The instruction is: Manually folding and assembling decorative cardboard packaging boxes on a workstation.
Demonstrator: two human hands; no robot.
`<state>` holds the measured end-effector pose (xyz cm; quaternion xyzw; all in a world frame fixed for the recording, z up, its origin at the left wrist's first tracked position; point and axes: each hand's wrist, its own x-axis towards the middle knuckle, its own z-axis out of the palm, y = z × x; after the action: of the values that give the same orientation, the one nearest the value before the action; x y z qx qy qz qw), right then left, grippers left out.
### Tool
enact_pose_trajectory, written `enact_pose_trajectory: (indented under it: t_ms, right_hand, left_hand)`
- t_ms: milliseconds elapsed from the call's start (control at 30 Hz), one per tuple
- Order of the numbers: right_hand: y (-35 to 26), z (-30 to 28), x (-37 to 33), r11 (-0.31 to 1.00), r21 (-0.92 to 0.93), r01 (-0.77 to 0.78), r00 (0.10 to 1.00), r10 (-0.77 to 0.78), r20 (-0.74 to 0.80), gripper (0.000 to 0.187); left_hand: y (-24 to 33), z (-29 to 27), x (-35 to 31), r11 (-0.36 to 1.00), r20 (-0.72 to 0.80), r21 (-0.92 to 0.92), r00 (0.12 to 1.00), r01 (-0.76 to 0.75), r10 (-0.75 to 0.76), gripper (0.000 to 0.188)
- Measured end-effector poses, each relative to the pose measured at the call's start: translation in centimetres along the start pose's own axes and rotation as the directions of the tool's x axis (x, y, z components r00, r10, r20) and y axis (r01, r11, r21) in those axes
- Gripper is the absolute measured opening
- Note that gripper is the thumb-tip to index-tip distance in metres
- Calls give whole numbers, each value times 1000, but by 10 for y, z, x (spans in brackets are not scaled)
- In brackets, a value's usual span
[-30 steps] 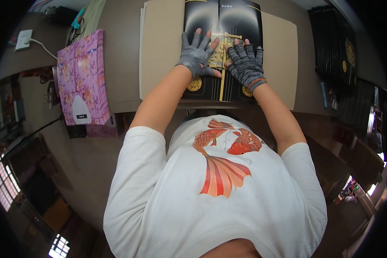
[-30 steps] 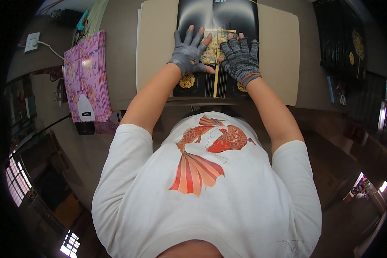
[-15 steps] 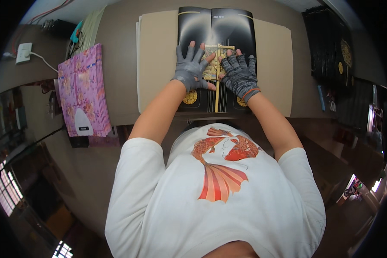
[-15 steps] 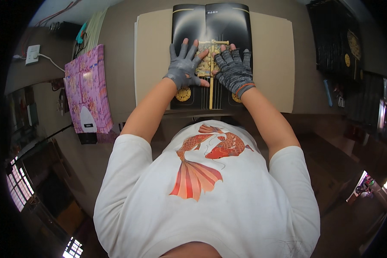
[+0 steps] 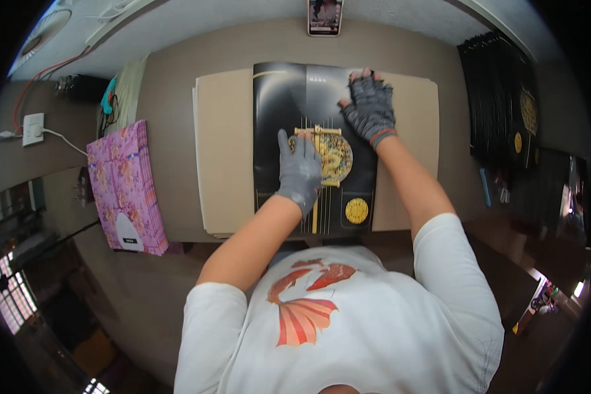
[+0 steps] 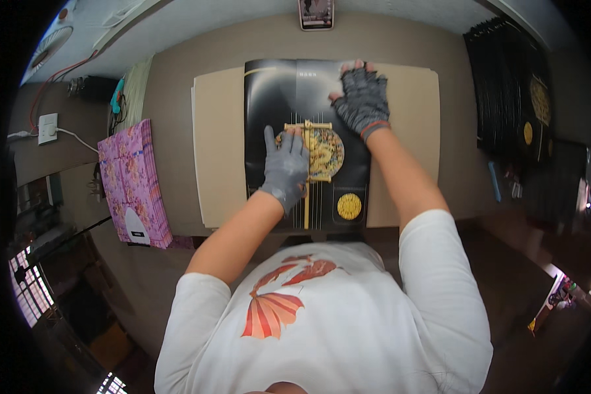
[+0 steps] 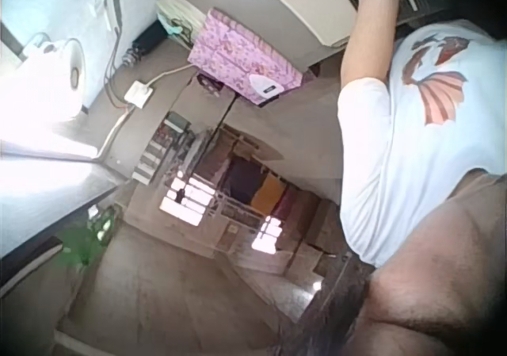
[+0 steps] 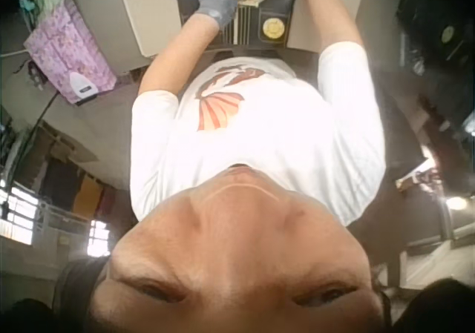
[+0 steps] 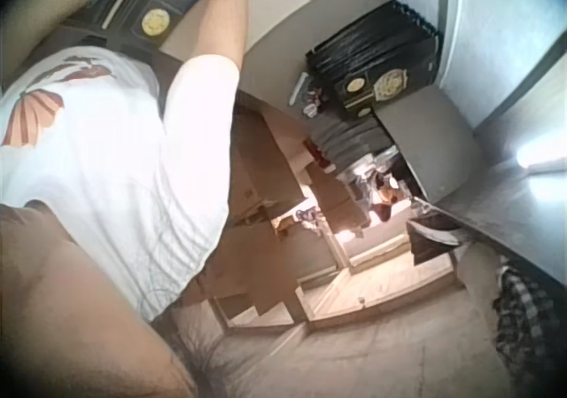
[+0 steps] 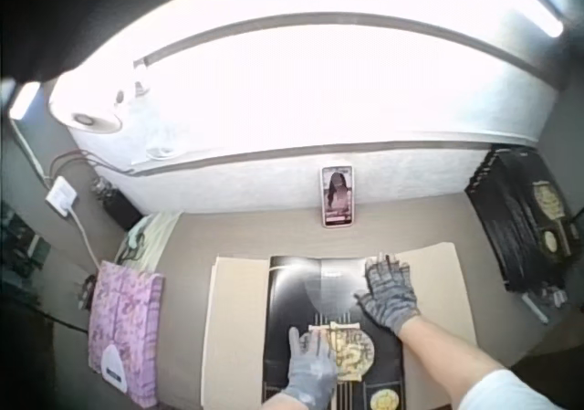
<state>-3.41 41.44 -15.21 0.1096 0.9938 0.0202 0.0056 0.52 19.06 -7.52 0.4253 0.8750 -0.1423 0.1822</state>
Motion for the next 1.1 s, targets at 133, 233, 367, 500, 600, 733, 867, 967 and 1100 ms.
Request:
enact_pose_trajectory:
  t_ms: [133,233,367,500,600,733,867,967,1100]
  right_hand:
    - [39,8,89,998,-14,-57,996,56,-72,72]
    - [50,6,113,980,71,-185,982,181,51,72]
    - [30,-3,76,996,-50,-69,998,68,-17,75]
    - [0,-31,-68,965,25,261,957,-262,123,84]
    - [-11,-27,-181,898,169,406,893,-429,136,85]
    - [-21,-10,-265,847,237,477,875,-482,-40,76]
    - [-60,-41,-232,931,326,164,974,-205,97,58]
    - [-89,-25,-164,923,371,102,989,-133,60,46]
    - [-104,22,-147,979,158,132,936,-70,-346,48]
  left_hand:
    - [9,13,3,1000,-35,-27,999,7,-8,73]
    - [9,18,7,999,-85,-43,996,-4,0,74]
    - [5,6,2,999,-38,-28,999,-29,27,77]
    - [1,9,4,998,-53,-41,998,-38,36,87]
    - [-3,4,2,998,-53,-17,996,-68,67,68]
    - [-11,7,2,996,-14,-42,997,-77,77,89]
    - [-30,11,-9,985,11,-130,993,-114,116,105]
    - [-37,24,-10,973,-82,-168,986,-160,148,121]
    - [-45,37,-8,958,-159,-146,962,-247,223,130]
